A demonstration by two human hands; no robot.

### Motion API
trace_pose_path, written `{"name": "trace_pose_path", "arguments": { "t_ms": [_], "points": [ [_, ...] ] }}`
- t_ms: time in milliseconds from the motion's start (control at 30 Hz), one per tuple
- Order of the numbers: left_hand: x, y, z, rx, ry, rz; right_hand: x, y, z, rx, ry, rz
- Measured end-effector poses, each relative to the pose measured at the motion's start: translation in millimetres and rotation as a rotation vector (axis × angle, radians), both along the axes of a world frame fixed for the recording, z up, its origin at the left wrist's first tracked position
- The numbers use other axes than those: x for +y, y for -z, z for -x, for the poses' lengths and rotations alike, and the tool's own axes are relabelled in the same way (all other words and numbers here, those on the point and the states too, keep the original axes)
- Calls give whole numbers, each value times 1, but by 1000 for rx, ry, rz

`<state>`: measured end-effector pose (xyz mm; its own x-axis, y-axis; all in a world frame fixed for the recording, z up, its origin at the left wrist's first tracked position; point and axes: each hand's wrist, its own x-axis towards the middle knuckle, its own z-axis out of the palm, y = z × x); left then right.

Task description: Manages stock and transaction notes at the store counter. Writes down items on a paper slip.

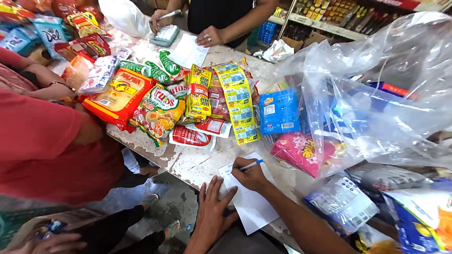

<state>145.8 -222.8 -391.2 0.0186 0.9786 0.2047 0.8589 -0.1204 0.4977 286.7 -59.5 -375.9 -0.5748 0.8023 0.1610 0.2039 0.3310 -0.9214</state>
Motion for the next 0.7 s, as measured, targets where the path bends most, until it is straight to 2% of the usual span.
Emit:
{"name": "trace_pose_path", "arguments": {
  "t_ms": [300, 567, 700],
  "points": [
    [0, 0, 0, -1, -1, 5, 1, -1, 1, -60, -8, -12],
    [0, 1, -1, 2, 1, -2, 13, -15, -6, 170, 58, 226],
    [1, 0, -1, 2, 7, 7, 11, -14, -16, 212, 41, 205]
  ]
}}
